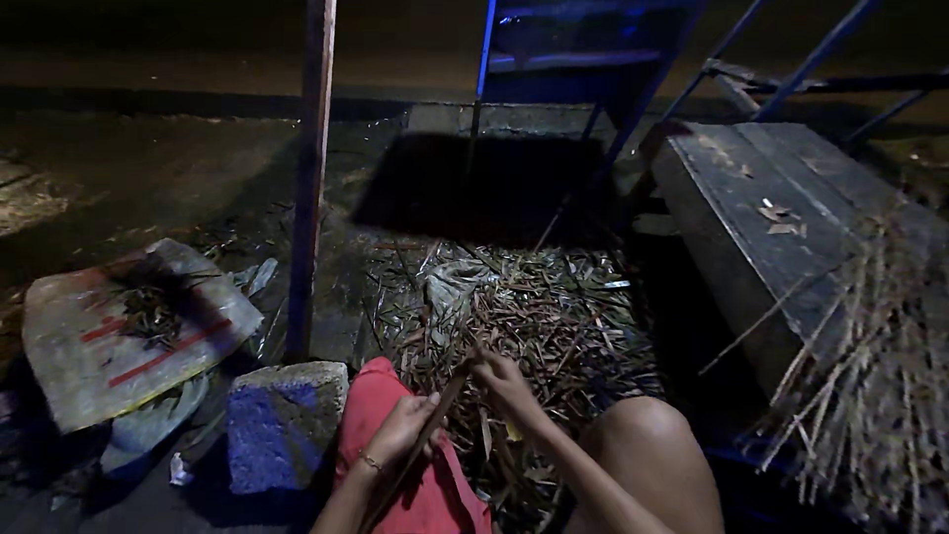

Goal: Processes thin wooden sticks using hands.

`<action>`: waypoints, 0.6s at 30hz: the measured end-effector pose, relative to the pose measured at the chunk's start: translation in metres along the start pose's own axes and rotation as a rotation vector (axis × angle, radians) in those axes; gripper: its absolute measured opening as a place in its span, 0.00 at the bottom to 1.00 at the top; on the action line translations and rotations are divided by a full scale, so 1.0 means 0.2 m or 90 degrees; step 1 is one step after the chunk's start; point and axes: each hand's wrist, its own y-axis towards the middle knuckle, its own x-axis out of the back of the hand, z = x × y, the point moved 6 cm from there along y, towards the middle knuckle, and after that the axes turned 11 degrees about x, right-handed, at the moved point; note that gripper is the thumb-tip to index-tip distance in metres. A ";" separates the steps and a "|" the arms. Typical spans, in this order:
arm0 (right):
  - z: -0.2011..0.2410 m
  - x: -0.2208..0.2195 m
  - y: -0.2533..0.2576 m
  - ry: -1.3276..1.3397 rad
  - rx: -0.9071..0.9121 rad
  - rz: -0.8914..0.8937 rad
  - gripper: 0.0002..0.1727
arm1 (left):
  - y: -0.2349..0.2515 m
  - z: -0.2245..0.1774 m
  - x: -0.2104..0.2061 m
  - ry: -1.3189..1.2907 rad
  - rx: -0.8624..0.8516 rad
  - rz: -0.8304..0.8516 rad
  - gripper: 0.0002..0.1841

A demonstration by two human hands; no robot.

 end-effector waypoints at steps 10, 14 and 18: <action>0.12 -0.26 -0.10 -0.543 -0.106 0.298 0.18 | 0.01 0.04 0.00 -0.110 0.048 -0.004 0.15; 0.06 -0.05 0.03 -0.574 -0.142 0.174 0.20 | 0.00 0.02 -0.06 -0.159 0.044 0.081 0.21; 0.00 0.25 0.13 -0.549 -0.211 0.022 0.21 | 0.00 0.01 -0.07 -0.190 0.037 0.123 0.21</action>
